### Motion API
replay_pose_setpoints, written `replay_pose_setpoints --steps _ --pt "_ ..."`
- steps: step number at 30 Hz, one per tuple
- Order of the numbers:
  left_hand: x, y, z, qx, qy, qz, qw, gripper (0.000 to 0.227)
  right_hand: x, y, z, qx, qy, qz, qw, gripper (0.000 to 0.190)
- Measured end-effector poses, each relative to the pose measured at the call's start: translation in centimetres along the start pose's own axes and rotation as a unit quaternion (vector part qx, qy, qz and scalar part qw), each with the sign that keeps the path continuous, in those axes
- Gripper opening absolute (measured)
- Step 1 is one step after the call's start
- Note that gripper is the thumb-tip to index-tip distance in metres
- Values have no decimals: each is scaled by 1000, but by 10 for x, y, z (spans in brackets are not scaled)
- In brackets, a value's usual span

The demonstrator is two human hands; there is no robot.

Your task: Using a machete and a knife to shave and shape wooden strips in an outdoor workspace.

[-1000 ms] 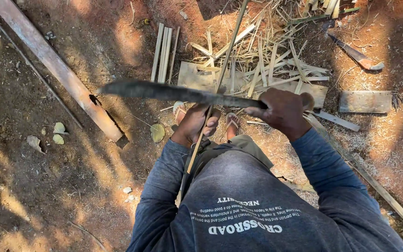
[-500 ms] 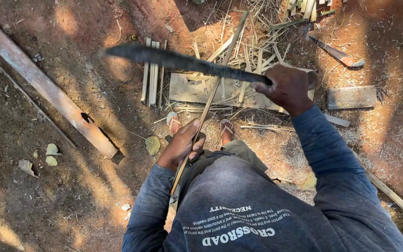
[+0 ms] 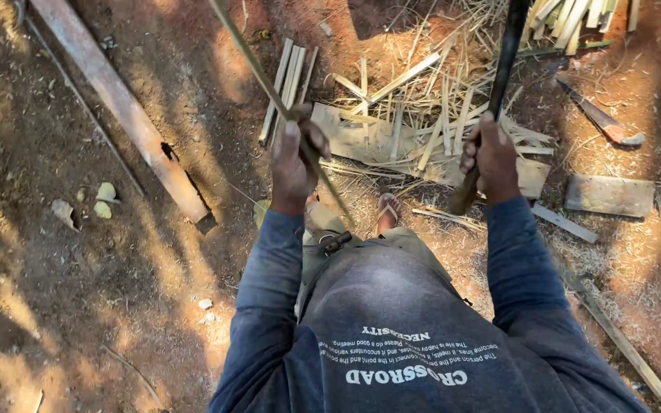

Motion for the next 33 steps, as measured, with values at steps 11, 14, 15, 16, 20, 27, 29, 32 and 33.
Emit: replay_pose_setpoints --steps 11,14,15,16,20,27,29,32,33 --pt "-29 -61 67 95 52 65 992 31 37 -63 11 -208 45 210 954 46" --pt "-14 -59 91 109 112 59 986 30 34 -70 45 -276 112 216 930 52" --pt "-10 -56 97 106 144 50 983 30 30 -70 53 -287 127 198 928 45" --pt "-7 -57 89 107 143 52 983 30 22 -63 52 -286 128 198 929 45" --pt "22 -39 48 -375 227 143 887 47 -1 -30 58 -284 170 120 936 19" --pt "8 -13 -2 -795 -96 235 552 59 2 -3 74 -227 173 127 950 16" --pt "4 3 16 -775 12 241 585 52 4 -13 91 -214 187 117 952 18" --pt "28 22 46 -669 197 228 680 43 9 -12 87 -133 212 41 967 29" --pt "35 27 55 -591 252 200 739 43 6 -12 87 -62 237 -11 969 36"
Point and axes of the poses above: each hand's wrist, its own x-axis away from the middle knuckle, its own y-axis out of the back of the hand, z = x × y, the point moved 2 cm from there along -x, towards the middle knuckle, and after that the axes turned 5 degrees about x, right-handed, at the moved point
